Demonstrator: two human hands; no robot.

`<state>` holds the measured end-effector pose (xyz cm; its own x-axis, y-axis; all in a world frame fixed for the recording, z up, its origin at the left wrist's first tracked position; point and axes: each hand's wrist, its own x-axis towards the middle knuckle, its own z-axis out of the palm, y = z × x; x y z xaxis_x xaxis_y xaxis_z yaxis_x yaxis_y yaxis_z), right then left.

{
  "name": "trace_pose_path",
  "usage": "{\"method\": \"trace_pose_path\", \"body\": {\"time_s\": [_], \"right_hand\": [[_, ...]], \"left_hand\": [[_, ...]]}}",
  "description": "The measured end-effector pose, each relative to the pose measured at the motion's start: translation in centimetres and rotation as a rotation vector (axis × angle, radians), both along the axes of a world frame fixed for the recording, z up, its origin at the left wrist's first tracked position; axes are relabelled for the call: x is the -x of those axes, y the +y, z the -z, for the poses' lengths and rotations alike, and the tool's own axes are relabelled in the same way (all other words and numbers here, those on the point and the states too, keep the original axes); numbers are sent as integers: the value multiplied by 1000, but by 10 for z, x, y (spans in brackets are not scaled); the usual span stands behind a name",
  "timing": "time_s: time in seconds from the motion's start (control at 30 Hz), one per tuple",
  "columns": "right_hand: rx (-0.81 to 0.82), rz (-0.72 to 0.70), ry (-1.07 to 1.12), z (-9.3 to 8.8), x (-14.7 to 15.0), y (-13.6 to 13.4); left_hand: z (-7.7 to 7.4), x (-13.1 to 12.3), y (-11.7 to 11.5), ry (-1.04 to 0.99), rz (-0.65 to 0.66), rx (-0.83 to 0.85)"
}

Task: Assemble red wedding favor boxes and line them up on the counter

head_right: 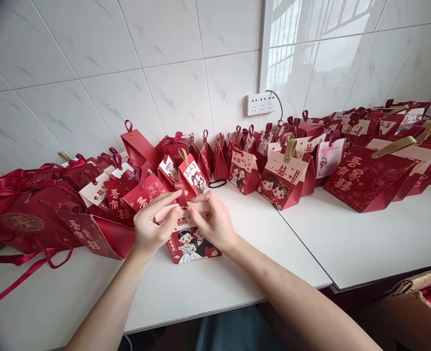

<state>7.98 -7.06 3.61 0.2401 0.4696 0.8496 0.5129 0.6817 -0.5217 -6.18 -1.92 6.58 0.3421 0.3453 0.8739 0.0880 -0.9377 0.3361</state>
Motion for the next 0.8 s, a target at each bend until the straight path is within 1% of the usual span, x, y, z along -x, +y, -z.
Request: {"method": "trace_pose_path", "body": {"time_s": [0.1, 0.2, 0.37, 0.47, 0.57, 0.67, 0.8], "right_hand": [[26, -16, 18, 0, 0, 0], [100, -48, 86, 1, 1, 0], [264, -146, 233, -2, 3, -2], [350, -237, 293, -6, 2, -3], [368, -291, 320, -8, 1, -4], [375, -287, 323, -8, 1, -4], [363, -287, 315, -9, 1, -4]], "left_hand": [[-1, -1, -1, 1, -23, -7], [-1, -1, -2, 7, -43, -25], [-2, -2, -3, -3, -49, -55], [-2, -2, -3, -9, -43, -56], [-3, -1, -3, -8, -22, -65], [-3, -1, -3, -1, -2, -56], [-3, -1, -3, 1, -10, -39]]}}
